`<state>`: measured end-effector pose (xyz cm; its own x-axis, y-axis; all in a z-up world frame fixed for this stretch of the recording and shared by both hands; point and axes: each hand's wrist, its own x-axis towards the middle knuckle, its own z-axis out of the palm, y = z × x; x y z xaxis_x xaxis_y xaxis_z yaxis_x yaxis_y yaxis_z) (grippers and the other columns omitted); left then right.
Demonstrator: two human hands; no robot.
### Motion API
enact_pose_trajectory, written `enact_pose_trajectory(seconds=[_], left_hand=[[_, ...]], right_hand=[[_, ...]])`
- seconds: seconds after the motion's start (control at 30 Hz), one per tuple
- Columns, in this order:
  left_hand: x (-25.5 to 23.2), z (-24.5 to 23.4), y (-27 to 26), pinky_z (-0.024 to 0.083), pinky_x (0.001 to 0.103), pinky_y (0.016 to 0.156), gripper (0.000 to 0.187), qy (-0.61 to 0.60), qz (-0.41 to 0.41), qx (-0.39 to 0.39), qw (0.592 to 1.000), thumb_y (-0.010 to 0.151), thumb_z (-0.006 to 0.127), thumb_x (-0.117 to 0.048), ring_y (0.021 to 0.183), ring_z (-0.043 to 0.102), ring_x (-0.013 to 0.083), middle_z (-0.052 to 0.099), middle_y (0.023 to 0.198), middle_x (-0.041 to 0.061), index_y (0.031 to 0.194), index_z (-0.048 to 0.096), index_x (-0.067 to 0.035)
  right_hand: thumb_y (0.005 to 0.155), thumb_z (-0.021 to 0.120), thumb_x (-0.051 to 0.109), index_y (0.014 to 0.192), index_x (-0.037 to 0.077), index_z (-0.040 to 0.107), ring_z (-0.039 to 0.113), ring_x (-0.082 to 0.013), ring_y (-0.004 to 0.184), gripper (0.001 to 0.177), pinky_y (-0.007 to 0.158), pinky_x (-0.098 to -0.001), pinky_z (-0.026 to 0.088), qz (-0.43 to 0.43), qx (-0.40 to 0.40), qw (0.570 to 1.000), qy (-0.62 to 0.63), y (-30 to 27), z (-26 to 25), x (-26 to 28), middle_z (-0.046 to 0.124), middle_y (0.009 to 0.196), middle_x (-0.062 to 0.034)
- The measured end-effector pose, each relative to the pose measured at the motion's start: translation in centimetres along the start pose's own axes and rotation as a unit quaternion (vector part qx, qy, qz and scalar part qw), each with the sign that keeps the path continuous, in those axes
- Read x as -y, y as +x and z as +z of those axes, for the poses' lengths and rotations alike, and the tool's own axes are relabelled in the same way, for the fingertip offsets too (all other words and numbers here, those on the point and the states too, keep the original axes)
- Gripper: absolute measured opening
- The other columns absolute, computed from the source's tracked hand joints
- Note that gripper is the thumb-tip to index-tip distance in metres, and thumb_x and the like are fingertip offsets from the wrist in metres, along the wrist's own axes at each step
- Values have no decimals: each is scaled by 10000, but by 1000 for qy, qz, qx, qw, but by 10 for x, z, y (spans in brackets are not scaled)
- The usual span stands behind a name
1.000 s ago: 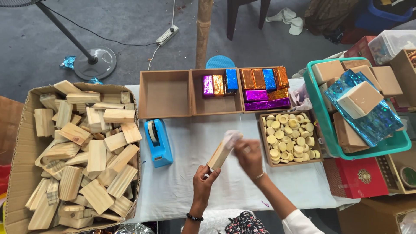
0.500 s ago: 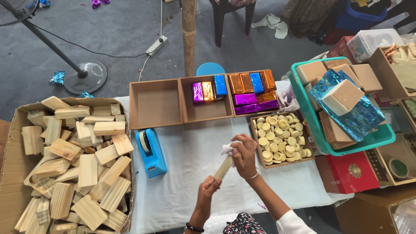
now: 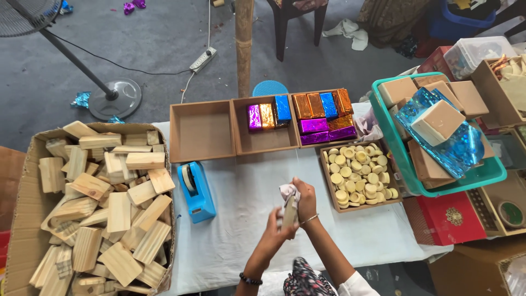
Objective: Cleaning and inspecting small wooden blocks and pieces.
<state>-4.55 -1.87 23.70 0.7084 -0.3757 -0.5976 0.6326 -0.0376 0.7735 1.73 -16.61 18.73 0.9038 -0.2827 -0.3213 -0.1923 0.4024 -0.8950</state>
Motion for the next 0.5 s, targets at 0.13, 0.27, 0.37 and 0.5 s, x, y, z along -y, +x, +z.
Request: enact_pose_trajectory(seconds=[0.13, 0.27, 0.37, 0.5], left_hand=[[-94, 3, -18, 536, 344, 727, 857, 119, 38, -8, 992, 792, 767, -428, 854, 634, 187, 642, 998, 53, 1487, 380, -110], [-96, -11, 13, 534, 320, 693, 697, 88, 86, 17, 992, 812, 729, -393, 837, 640, 156, 677, 987, 60, 1398, 532, -71], [-60, -17, 52, 542, 329, 757, 624, -40, 143, 4, 989, 853, 718, -370, 942, 634, 165, 663, 1064, 69, 1367, 577, -46], [-63, -14, 49, 540, 346, 860, 623, -254, 185, 17, 949, 929, 581, -478, 1094, 616, 179, 639, 1216, 52, 1420, 533, -98]], right_hand=[[1040, 531, 362, 764, 38, 652, 584, -137, 548, 443, 507, -284, 469, -5, 15, 999, 30, 19, 19, 21, 633, 650, -54], [1005, 589, 372, 949, 116, 637, 665, -179, 659, 267, 611, -333, 569, -2, -81, 981, 175, 36, 21, 43, 646, 777, -65], [1052, 516, 497, 1048, 22, 610, 746, -214, 823, 484, 749, -356, 627, -65, -87, 975, 195, 31, 15, 46, 701, 940, -122], [1091, 461, 401, 1383, 28, 582, 636, -298, 1250, 489, 1018, -414, 556, -328, 18, 900, -288, -19, 35, 27, 647, 1386, -188]])
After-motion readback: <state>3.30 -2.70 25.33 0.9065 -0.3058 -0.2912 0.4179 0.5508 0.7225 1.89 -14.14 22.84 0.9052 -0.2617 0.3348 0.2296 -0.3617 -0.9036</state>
